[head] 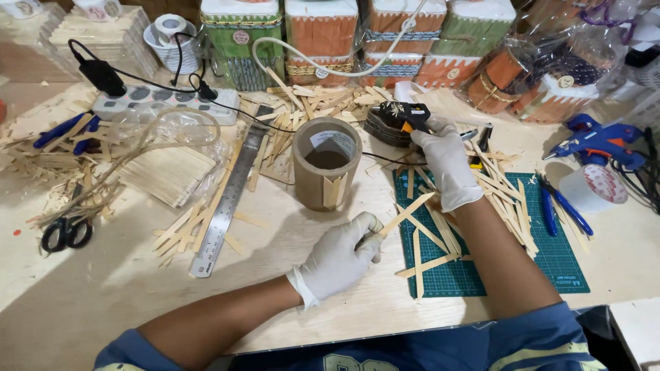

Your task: Gluing wooden sticks onto a cardboard tube to create a decorative container using a hot glue gun.

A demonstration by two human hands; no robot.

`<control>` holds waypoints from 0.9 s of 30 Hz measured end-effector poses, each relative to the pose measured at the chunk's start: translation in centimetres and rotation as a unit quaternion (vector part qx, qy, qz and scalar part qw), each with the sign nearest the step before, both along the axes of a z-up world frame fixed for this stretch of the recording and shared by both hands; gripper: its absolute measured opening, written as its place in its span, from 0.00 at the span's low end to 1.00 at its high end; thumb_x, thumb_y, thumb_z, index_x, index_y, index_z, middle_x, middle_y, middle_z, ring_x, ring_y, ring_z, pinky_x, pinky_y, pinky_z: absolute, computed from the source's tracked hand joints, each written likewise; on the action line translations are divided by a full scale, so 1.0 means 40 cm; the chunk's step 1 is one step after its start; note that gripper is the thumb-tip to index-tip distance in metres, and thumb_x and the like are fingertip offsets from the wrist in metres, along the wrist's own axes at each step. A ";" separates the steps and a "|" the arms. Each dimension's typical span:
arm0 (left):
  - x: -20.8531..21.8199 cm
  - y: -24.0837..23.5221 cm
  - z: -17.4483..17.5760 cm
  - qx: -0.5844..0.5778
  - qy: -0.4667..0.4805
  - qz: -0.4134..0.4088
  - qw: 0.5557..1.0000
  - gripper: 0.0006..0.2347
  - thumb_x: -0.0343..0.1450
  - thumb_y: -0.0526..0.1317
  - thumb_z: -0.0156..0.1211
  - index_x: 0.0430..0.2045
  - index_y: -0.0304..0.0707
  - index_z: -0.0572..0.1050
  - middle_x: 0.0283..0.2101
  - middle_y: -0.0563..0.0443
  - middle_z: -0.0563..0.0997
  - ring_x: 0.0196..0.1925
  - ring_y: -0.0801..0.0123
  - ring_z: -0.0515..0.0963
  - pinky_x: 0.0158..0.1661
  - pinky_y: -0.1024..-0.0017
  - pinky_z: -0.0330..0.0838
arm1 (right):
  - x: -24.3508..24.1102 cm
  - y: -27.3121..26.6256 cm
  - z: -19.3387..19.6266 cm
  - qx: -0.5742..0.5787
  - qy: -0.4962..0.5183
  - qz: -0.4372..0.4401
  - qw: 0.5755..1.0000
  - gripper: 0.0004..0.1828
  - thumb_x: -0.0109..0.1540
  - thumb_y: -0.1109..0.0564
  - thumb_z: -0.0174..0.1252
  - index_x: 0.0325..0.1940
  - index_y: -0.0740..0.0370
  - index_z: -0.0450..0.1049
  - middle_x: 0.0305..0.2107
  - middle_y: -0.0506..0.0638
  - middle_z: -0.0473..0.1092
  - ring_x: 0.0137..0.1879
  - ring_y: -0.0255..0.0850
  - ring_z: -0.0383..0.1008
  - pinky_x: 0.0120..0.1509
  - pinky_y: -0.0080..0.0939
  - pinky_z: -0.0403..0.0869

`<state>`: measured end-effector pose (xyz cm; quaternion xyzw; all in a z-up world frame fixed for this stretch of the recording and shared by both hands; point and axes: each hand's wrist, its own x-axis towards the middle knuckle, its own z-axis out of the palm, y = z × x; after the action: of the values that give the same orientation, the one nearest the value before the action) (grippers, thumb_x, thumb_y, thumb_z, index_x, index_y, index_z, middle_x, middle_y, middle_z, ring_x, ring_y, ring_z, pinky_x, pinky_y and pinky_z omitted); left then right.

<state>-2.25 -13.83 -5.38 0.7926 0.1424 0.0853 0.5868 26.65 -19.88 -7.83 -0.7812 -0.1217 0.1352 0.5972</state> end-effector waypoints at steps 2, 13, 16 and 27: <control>0.009 -0.001 -0.045 -0.001 -0.010 0.006 1.000 0.02 0.70 0.36 0.57 0.32 0.48 0.75 0.20 0.53 0.82 0.26 0.64 0.83 0.33 0.70 0.77 | -0.014 -0.008 0.008 -0.010 0.006 -0.009 1.000 0.24 0.61 0.53 0.63 0.59 0.64 0.69 0.29 0.53 0.76 0.27 0.38 0.80 0.26 0.31 0.76; 0.023 0.019 -0.042 -0.071 -0.029 0.043 0.996 0.04 0.71 0.34 0.56 0.31 0.46 0.77 0.20 0.56 0.83 0.19 0.75 0.78 0.25 0.80 0.73 | -0.131 -0.048 0.122 0.071 -0.028 0.004 0.997 0.14 0.64 0.59 0.61 0.52 0.65 0.70 0.29 0.50 0.73 0.30 0.32 0.74 0.33 0.27 0.75; 0.029 0.020 -0.048 -0.090 -0.017 0.042 0.995 0.05 0.72 0.34 0.54 0.34 0.44 0.78 0.22 0.53 0.84 0.19 0.76 0.78 0.24 0.81 0.72 | -0.110 -0.076 0.102 0.122 0.000 0.024 0.992 0.13 0.65 0.62 0.60 0.53 0.68 0.71 0.30 0.51 0.72 0.31 0.35 0.77 0.34 0.27 0.76; 0.059 0.026 -0.074 -0.139 -0.004 0.068 0.988 0.04 0.74 0.33 0.52 0.36 0.39 0.76 0.26 0.48 0.86 0.20 0.76 0.79 0.24 0.83 0.71 | -0.117 -0.149 0.134 0.210 0.041 0.177 0.961 0.18 0.58 0.73 0.62 0.51 0.67 0.71 0.34 0.61 0.73 0.34 0.48 0.78 0.39 0.40 0.77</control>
<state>0.13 -12.79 -8.35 0.6915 0.2040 0.1074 0.6846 21.95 -25.86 -2.46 -0.5978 -0.2590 0.2416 0.7192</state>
